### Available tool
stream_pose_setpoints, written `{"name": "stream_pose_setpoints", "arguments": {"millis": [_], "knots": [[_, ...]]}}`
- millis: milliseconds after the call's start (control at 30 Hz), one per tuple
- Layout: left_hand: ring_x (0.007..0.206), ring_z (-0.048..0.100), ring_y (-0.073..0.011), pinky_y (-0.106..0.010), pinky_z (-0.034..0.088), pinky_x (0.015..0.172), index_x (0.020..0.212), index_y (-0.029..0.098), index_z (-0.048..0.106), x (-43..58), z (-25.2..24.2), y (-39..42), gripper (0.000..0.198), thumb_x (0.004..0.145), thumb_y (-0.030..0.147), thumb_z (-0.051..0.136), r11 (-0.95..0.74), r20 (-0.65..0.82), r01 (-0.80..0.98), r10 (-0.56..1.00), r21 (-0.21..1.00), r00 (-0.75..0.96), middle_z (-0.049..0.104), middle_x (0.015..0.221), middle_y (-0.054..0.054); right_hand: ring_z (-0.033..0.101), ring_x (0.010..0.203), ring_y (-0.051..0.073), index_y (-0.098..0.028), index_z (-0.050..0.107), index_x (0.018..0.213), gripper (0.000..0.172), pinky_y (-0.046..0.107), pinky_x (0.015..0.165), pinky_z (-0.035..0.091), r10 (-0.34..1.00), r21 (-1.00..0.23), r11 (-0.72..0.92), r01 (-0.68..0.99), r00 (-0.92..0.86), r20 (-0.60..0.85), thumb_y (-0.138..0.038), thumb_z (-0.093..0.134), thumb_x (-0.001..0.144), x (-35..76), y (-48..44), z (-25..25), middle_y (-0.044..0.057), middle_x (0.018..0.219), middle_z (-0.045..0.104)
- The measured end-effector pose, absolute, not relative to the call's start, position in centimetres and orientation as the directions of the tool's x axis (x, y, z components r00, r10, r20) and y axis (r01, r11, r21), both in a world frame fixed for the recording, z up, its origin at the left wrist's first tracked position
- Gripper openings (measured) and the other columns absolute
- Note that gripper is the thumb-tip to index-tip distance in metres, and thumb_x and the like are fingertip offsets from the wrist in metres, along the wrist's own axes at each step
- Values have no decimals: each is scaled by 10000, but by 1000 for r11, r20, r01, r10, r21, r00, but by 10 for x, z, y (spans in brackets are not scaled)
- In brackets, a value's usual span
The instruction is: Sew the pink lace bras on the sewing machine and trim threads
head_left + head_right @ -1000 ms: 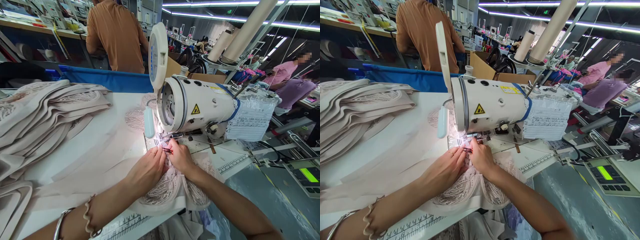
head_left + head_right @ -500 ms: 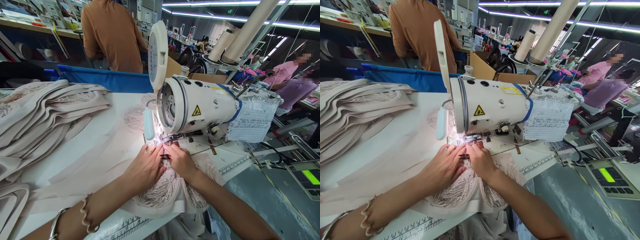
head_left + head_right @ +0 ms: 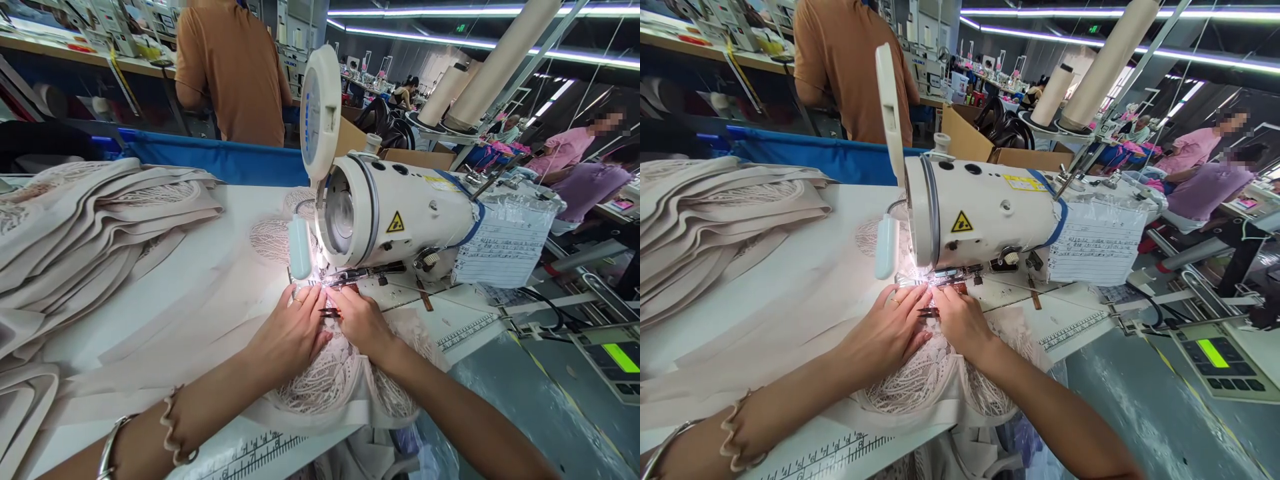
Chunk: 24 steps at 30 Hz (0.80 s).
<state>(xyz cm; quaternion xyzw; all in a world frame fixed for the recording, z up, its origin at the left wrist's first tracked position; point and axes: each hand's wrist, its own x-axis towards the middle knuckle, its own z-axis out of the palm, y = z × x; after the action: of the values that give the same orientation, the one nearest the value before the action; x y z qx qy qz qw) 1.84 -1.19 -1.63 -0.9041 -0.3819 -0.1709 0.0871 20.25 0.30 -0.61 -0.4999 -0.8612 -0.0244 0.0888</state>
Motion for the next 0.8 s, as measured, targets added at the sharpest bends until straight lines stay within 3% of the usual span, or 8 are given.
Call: {"name": "stream_pose_setpoints", "arguments": {"millis": [133, 233, 333, 433, 533, 667, 800], "knots": [[1256, 555, -378, -549, 359, 1064, 1363, 2, 545, 17, -18, -10, 542, 1034, 398, 377, -690, 387, 723, 662, -19, 642, 597, 1374, -257, 667, 806, 202, -170, 686, 1132, 302, 265, 723, 506, 873, -94, 475, 875, -455, 178, -88, 471, 937, 201, 3, -2, 96, 965, 700], [1252, 565, -385, -527, 384, 1066, 1297, -21, 589, 19, -17, -13, 454, 1027, 299, 414, -724, 379, 683, 608, -95, 697, 626, 1321, -265, 657, 811, 195, -180, 663, 1010, 203, 258, 717, 493, 905, -172, 421, 891, -398, 152, -82, 515, 912, 204, 1, 3, 77, 971, 684], [1213, 598, -393, -516, 420, 1045, 1273, -30, 601, 22, -17, -21, 383, 961, 144, 463, -795, 302, 583, 521, -170, 798, 642, 1268, -275, 664, 871, 184, -197, 651, 1071, 281, 248, 775, 503, 908, -280, 418, 864, -397, 130, -40, 548, 862, 211, 1, 6, 56, 1024, 666], [1290, 537, -440, -576, 412, 1053, 1361, 28, 545, 23, -20, -24, 490, 891, 164, 577, -810, 246, 581, 549, -78, 799, 589, 1344, -269, 663, 949, 181, -220, 648, 1180, 416, 250, 840, 511, 886, -337, 464, 819, -441, 145, -11, 535, 838, 218, 2, 6, 56, 1099, 656], [1341, 488, -438, -606, 392, 1074, 1312, 94, 582, 18, -23, -17, 480, 839, 147, 644, -792, 241, 607, 602, 62, 761, 579, 1365, -227, 663, 942, 174, -224, 648, 1229, 464, 250, 834, 515, 866, -331, 499, 801, -471, 166, -5, 514, 843, 219, 4, 4, 64, 1140, 656], [1278, 541, -355, -558, 446, 1037, 1170, 151, 637, 6, -23, -1, 367, 838, 11, 567, -818, 307, 552, 573, 161, 760, 624, 1315, -159, 659, 907, 181, -210, 666, 1170, 352, 252, 775, 493, 861, -259, 508, 822, -475, 182, -55, 524, 887, 211, 7, 7, 71, 1136, 678], [1257, 537, -291, -512, 465, 1021, 1102, 187, 657, -5, -16, 12, 354, 881, -24, 479, -847, 385, 482, 532, 226, 754, 639, 1300, -114, 642, 810, 185, -192, 676, 961, 216, 266, 695, 436, 867, -151, 494, 856, -471, 163, -82, 493, 927, 201, 12, 12, 62, 979, 706]]}}
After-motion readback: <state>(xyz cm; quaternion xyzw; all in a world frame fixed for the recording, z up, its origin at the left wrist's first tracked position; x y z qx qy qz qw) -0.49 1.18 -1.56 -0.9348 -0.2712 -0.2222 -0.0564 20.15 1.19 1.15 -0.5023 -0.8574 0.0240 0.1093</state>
